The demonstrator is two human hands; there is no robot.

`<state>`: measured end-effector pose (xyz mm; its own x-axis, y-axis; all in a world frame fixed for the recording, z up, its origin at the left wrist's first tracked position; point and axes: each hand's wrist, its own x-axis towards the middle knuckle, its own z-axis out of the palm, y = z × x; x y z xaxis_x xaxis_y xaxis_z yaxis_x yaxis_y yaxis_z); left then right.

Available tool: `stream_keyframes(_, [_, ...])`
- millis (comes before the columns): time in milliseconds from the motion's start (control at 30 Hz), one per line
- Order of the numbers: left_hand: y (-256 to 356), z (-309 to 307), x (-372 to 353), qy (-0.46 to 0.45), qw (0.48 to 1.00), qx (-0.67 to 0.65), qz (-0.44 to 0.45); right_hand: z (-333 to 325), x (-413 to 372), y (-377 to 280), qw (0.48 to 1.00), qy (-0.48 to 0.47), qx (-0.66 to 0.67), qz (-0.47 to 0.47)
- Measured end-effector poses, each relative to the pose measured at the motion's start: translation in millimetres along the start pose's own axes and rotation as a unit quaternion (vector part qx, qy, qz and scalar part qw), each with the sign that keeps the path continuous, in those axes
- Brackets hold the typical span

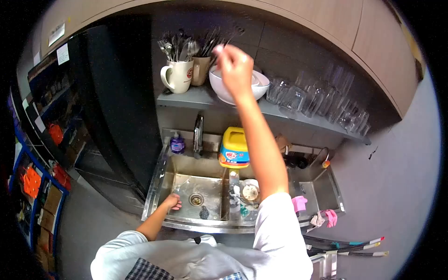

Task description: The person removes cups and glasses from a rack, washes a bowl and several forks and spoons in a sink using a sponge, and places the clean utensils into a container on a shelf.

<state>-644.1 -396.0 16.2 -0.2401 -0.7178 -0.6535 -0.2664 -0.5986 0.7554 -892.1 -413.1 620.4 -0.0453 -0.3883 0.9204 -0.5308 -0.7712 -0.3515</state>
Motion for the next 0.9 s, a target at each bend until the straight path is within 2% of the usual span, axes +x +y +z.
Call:
stream_keyframes(33, [-4,-2,-2,-0.008,1.000,0.004,0.002,7,19,6,0.998,0.050,0.040,0.009])
stream_keyframes(67, [-7,-4,-4,-0.015,1.000,0.007,0.004,9,33,7,0.998,0.054,0.031,0.001])
stream_keyframes(133, [-4,-11,-15,-0.023,1.000,0.003,0.005,19,54,15,0.991,0.099,-0.015,-0.084])
stream_keyframes(233, [-9,-21,-20,-0.026,0.999,-0.021,-0.007,33,76,24,0.964,0.116,-0.135,-0.199])
stream_keyframes(333, [-19,-33,-17,-0.035,0.999,-0.021,-0.003,50,96,35,0.966,0.093,-0.182,-0.160])
stream_keyframes(367, [-20,-37,-18,-0.032,0.999,-0.033,-0.003,49,102,30,0.961,-0.008,-0.274,-0.043])
stream_keyframes(467, [-19,-49,-18,-0.019,0.998,-0.063,-0.001,67,136,96,0.952,-0.010,-0.305,-0.025])
stream_keyframes(500, [-20,-51,-17,-0.012,0.997,-0.074,-0.001,76,146,111,0.930,0.007,-0.365,0.026])
stream_keyframes(533, [-22,-52,-15,-0.004,0.996,-0.086,-0.002,81,157,130,0.909,-0.027,-0.414,0.040])
stream_keyframes(600, [-29,-57,-5,-0.010,0.996,-0.090,-0.003,87,159,123,0.854,-0.098,-0.505,0.074])
stream_keyframes(633, [-35,-59,-1,-0.014,0.995,-0.095,-0.003,81,157,120,0.874,-0.118,-0.454,0.130])
stream_keyframes(733, [-39,-59,-7,-0.016,0.996,-0.092,-0.005,67,153,71,0.849,-0.233,-0.442,0.174])
stream_keyframes(767, [-37,-59,-10,-0.016,0.996,-0.087,-0.006,64,153,67,0.874,-0.207,-0.418,0.136])
stream_keyframes(900, [-32,-47,-7,-0.005,0.995,-0.098,-0.005,34,144,49,0.943,-0.164,-0.244,0.156])
